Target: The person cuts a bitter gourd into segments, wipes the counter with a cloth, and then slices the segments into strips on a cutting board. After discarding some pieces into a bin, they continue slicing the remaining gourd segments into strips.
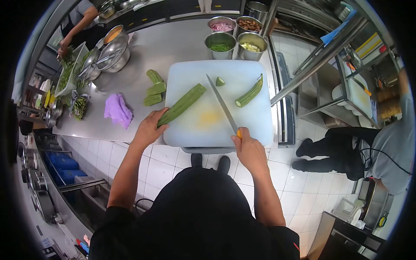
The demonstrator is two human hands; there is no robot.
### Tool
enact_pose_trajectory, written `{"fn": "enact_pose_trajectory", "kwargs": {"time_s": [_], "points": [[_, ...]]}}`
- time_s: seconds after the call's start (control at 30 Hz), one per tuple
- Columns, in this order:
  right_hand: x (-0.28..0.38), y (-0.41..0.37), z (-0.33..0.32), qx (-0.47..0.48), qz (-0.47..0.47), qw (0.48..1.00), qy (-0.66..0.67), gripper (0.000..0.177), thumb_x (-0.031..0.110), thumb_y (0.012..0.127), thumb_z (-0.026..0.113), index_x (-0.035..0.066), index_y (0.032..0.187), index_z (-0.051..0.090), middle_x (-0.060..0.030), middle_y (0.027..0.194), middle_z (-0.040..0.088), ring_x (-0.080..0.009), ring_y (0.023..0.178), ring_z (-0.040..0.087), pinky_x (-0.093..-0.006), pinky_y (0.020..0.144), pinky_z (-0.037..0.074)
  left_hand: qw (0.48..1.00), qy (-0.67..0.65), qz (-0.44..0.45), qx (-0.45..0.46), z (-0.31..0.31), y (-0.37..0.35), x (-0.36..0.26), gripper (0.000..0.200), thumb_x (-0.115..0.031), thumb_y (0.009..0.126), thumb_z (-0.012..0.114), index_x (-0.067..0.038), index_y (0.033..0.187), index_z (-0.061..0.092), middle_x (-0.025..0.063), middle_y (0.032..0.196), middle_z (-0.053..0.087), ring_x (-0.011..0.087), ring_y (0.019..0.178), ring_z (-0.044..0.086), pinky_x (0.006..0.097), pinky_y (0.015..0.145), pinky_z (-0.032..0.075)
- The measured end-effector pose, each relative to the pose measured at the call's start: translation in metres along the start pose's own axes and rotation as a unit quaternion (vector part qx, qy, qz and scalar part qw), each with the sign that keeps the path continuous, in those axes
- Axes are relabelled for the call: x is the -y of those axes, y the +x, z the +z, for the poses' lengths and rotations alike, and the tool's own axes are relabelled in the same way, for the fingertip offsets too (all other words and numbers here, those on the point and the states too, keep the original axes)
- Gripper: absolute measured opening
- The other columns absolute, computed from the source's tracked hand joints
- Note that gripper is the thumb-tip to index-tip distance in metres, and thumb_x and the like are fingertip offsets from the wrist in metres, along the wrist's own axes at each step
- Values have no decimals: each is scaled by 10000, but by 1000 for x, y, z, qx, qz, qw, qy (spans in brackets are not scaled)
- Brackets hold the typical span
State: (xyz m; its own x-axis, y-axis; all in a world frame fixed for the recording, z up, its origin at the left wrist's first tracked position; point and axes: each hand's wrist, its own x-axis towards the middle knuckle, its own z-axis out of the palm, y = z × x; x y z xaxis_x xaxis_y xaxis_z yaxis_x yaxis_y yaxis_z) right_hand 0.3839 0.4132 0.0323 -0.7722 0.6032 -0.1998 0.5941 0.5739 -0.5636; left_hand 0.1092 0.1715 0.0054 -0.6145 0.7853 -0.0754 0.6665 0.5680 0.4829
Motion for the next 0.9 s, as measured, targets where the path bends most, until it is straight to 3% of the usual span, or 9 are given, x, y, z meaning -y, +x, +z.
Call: {"fn": "enact_pose_trajectory", "kwargs": {"time_s": [0.03, 0.23, 0.27, 0.37, 0.53, 0.6, 0.67, 0.77, 0.9], "points": [[6, -1, -4, -23, -16, 999, -31, 353, 332, 1069, 573, 67, 1300, 537, -250, 826, 710, -481, 784, 692, -555, 697, 538, 1000, -2, 14, -12, 1, 1, -1, 670, -185, 883, 746, -204, 1510, 513, 144, 1254, 643, 382, 1139, 635, 458, 968, 537], [52, -1, -10, -166, -139, 970, 111, 354, 268, 1052, 618, 65, 1326, 523, -230, 862, 717, -471, 765, 696, -539, 670, 544, 994, -2, 88, -58, 16, 32, -19, 666, -179, 863, 784, -196, 1486, 547, 151, 1248, 633, 376, 1110, 634, 450, 951, 536], [42, 4, 1, -156, -139, 975, 72, 350, 264, 1056, 606, 54, 1322, 518, -221, 832, 715, -473, 740, 695, -542, 660, 545, 995, -2, 88, -56, 19, 33, -18, 677, -180, 862, 787, -186, 1492, 542, 161, 1257, 629, 376, 1115, 632, 452, 959, 532], [7, 11, 20, 24, -53, 995, -83, 359, 256, 1050, 616, 49, 1326, 517, -218, 811, 713, -473, 716, 693, -530, 641, 549, 993, -17, 78, -82, 23, 23, -14, 672, -194, 844, 816, -134, 1461, 557, 168, 1247, 636, 372, 1125, 628, 452, 978, 521], [66, -15, -11, -75, -119, 988, 59, 324, 332, 1070, 547, 31, 1189, 527, -262, 780, 701, -480, 710, 691, -572, 650, 542, 990, -68, 1, -120, 29, 14, 0, 606, -227, 815, 859, -52, 1335, 600, 148, 1202, 667, 354, 1152, 624, 437, 994, 509], [53, -7, 12, 20, -112, 993, -14, 333, 337, 1067, 554, 39, 1214, 532, -257, 791, 704, -482, 722, 692, -580, 665, 540, 992, -59, -11, -114, 29, 15, -2, 568, -232, 809, 867, -42, 1282, 615, 139, 1193, 678, 342, 1166, 625, 430, 994, 508], [37, 1, 34, 106, -101, 985, -87, 341, 350, 1066, 554, 49, 1224, 543, -259, 802, 707, -484, 748, 695, -578, 689, 542, 993, -37, -1, -111, 33, 15, 5, 646, -262, 807, 870, -51, 1346, 586, 147, 1204, 673, 343, 1176, 621, 433, 994, 506], [45, -7, -2, 84, -89, 992, -35, 331, 319, 1060, 573, 45, 1245, 551, -256, 833, 715, -484, 772, 697, -567, 699, 546, 992, 21, -3, -121, 24, 14, -9, 779, -339, 808, 864, -73, 1452, 516, 163, 1219, 666, 354, 1189, 615, 439, 1002, 501], [28, -22, -25, -57, -72, 994, 58, 353, 280, 1057, 598, 49, 1319, 544, -243, 874, 721, -477, 788, 697, -540, 690, 546, 960, 120, 78, -241, 37, 47, -50, 912, -471, 831, 813, -114, 1564, 404, 185, 1232, 662, 360, 1210, 609, 459, 978, 524]]}}
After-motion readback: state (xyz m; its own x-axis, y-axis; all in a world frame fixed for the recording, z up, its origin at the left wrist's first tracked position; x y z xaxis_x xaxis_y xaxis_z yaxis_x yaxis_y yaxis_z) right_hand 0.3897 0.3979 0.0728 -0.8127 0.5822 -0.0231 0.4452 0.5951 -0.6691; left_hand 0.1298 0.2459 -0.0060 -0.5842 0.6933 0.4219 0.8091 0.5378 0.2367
